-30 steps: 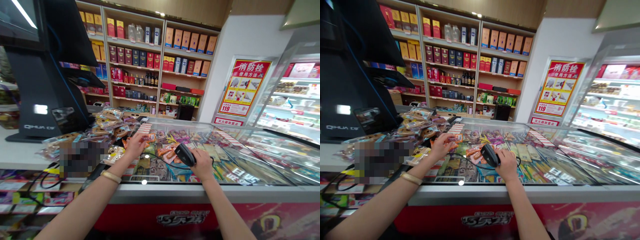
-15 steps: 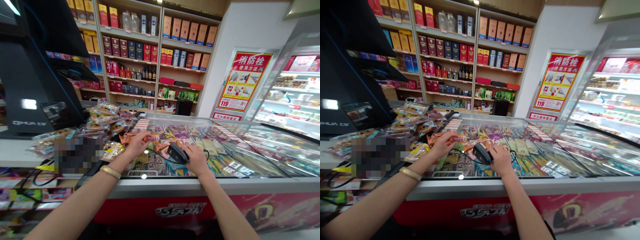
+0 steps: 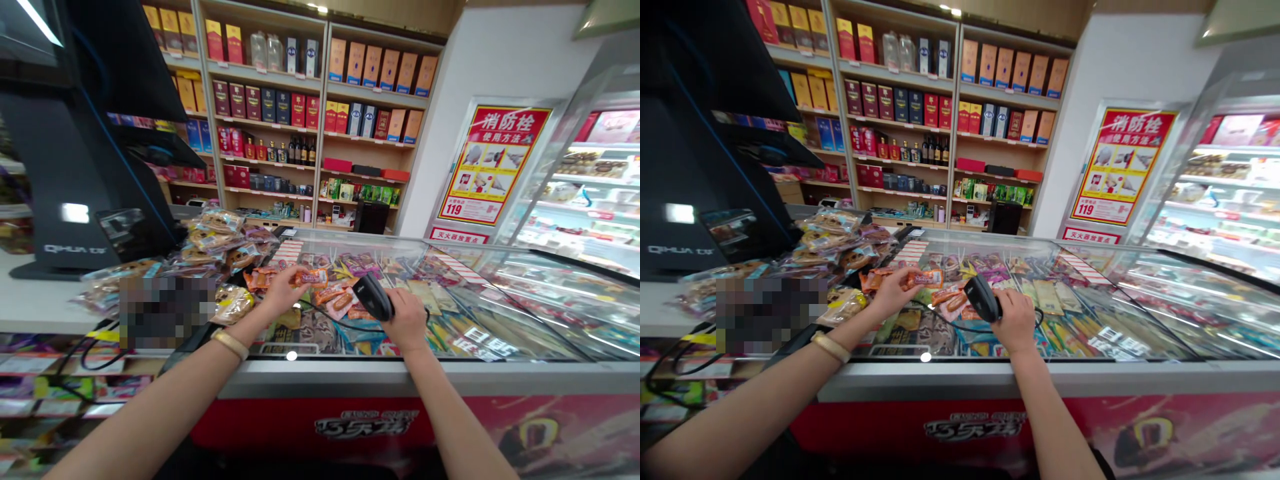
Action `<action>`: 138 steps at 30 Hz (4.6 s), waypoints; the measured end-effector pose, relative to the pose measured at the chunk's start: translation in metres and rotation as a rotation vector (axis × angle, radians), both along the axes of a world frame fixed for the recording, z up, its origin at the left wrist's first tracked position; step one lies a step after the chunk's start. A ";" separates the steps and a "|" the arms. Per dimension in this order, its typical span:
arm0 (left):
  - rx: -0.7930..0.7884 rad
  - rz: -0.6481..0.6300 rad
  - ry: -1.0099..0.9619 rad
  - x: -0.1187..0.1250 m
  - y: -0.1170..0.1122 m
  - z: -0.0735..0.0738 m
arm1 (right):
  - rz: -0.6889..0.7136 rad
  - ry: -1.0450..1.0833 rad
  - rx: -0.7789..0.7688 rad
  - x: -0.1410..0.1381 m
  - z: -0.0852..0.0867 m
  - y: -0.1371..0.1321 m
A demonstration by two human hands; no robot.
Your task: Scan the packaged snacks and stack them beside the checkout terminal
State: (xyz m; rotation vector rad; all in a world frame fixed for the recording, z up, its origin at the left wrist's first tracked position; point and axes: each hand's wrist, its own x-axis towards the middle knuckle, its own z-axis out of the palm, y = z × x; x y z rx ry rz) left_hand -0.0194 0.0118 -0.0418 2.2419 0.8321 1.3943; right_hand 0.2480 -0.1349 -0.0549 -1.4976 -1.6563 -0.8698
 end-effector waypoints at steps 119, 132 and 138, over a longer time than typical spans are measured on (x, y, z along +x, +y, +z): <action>0.250 0.045 0.493 0.093 -0.016 0.012 | -0.015 0.082 0.152 0.004 -0.002 0.000; 0.256 0.642 0.562 0.025 0.029 0.013 | 0.009 0.108 0.107 0.001 0.000 -0.001; 0.243 0.689 0.692 0.005 0.035 -0.003 | 0.003 0.087 0.088 0.002 -0.001 0.000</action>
